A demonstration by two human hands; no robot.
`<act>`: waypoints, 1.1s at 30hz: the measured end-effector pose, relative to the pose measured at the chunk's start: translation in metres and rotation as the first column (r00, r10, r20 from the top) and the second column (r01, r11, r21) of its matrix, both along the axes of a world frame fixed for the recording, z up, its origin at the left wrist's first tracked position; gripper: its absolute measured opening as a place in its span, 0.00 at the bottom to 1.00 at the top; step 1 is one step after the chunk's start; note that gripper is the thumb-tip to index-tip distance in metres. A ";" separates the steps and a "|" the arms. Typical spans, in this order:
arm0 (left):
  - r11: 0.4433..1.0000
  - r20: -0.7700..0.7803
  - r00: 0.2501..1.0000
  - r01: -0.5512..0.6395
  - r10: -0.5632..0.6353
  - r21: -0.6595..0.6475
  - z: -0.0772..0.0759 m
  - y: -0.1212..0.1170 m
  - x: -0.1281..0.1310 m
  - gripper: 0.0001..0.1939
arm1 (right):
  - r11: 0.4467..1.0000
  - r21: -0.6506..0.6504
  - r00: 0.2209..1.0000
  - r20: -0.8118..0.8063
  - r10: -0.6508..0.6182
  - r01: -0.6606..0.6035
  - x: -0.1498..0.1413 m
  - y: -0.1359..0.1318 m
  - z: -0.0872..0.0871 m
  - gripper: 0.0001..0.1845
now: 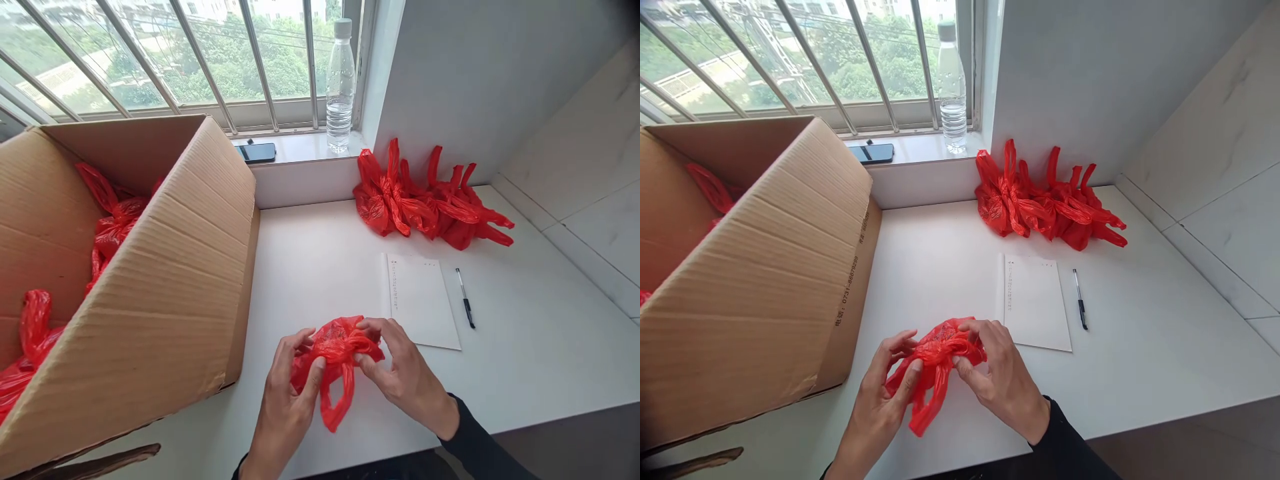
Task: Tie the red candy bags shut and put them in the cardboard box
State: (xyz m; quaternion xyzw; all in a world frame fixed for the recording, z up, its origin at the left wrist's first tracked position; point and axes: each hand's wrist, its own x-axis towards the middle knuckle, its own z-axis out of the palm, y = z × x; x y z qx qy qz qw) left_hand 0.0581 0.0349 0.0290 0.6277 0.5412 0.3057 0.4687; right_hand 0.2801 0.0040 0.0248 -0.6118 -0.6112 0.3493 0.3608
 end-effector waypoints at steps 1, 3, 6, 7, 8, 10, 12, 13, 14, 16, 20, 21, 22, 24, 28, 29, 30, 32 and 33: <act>0.998 -0.014 0.999 0.047 -0.046 0.031 0.002 -0.001 0.003 0.18 | 1.000 0.009 1.000 -0.005 0.015 -0.015 -0.002 0.001 -0.001 0.09; 0.989 -0.034 0.991 0.134 -0.132 0.068 0.005 -0.005 0.009 0.18 | 1.000 0.011 0.999 -0.037 0.022 -0.021 -0.005 0.002 -0.001 0.06; 0.976 -0.030 0.983 0.185 -0.183 0.113 0.008 -0.011 0.016 0.19 | 1.000 -0.025 0.994 -0.108 -0.004 0.001 -0.004 0.004 0.004 0.07; 0.973 -0.032 0.982 0.188 -0.186 0.130 0.009 -0.012 0.018 0.19 | 0.999 -0.044 0.991 -0.130 -0.012 0.006 -0.002 0.004 0.006 0.07; 0.971 -0.034 0.983 0.183 -0.180 0.153 0.009 -0.013 0.019 0.19 | 0.998 -0.064 0.988 -0.155 -0.017 0.008 -0.001 0.003 0.008 0.07; 0.969 -0.026 0.989 0.147 -0.144 0.199 0.009 -0.012 0.020 0.14 | 0.995 -0.098 0.979 -0.201 -0.023 0.004 0.003 0.001 0.012 0.07; 0.975 0.008 0.997 0.074 -0.077 0.208 0.008 -0.010 0.018 0.07 | 0.991 -0.132 0.975 -0.216 -0.048 0.020 0.008 -0.002 0.013 0.10; 0.981 0.027 0.999 0.027 -0.033 0.190 0.006 -0.009 0.016 0.05 | 0.988 -0.151 0.975 -0.210 -0.074 0.043 0.011 -0.004 0.013 0.11; 0.988 0.039 0.999 -0.022 0.016 0.153 0.004 -0.008 0.014 0.04 | 0.983 -0.170 0.973 -0.202 -0.108 0.074 0.013 -0.005 0.012 0.12; 0.991 0.041 0.993 -0.115 0.113 0.071 0.001 -0.006 0.010 0.04 | 0.972 -0.202 0.966 -0.202 -0.162 0.121 0.017 -0.006 0.010 0.13; 0.988 0.043 0.989 -0.145 0.143 0.044 -0.001 -0.006 0.008 0.06 | 0.972 -0.227 0.959 -0.255 -0.125 0.066 0.016 -0.004 0.013 0.11; 0.990 0.050 0.992 -0.115 0.112 0.076 0.001 -0.006 0.009 0.07 | 0.972 -0.230 0.957 -0.269 -0.108 0.045 0.015 -0.004 0.015 0.11; 0.990 0.055 0.996 -0.074 0.068 0.119 0.003 -0.006 0.010 0.09 | 0.972 -0.231 0.956 -0.277 -0.096 0.030 0.013 -0.003 0.017 0.12; 0.976 0.034 0.999 0.032 -0.040 0.217 0.009 -0.006 0.014 0.15 | 0.972 -0.234 0.958 -0.277 -0.077 0.010 0.008 -0.001 0.021 0.12; 0.917 -0.081 0.979 0.203 -0.186 0.343 0.012 -0.004 0.017 0.10 | 0.974 -0.223 0.966 -0.256 -0.029 -0.029 0.002 0.001 0.023 0.09; 0.912 -0.097 0.976 0.217 -0.195 0.350 0.012 -0.004 0.016 0.08 | 0.974 -0.223 0.966 -0.258 -0.028 -0.031 0.003 0.001 0.022 0.09; 0.911 -0.103 0.977 0.209 -0.184 0.354 0.010 -0.004 0.014 0.08 | 0.974 -0.225 0.964 -0.263 -0.043 -0.018 0.006 0.000 0.020 0.09; 0.922 -0.097 0.992 0.115 -0.085 0.369 0.007 -0.004 0.006 0.06 | 0.971 -0.227 0.949 -0.284 -0.133 0.068 0.017 -0.002 0.014 0.11; 0.927 -0.090 0.996 0.036 -0.002 0.374 0.006 -0.005 0.001 0.05 | 0.965 -0.229 0.933 -0.300 -0.197 0.130 0.024 -0.004 0.010 0.12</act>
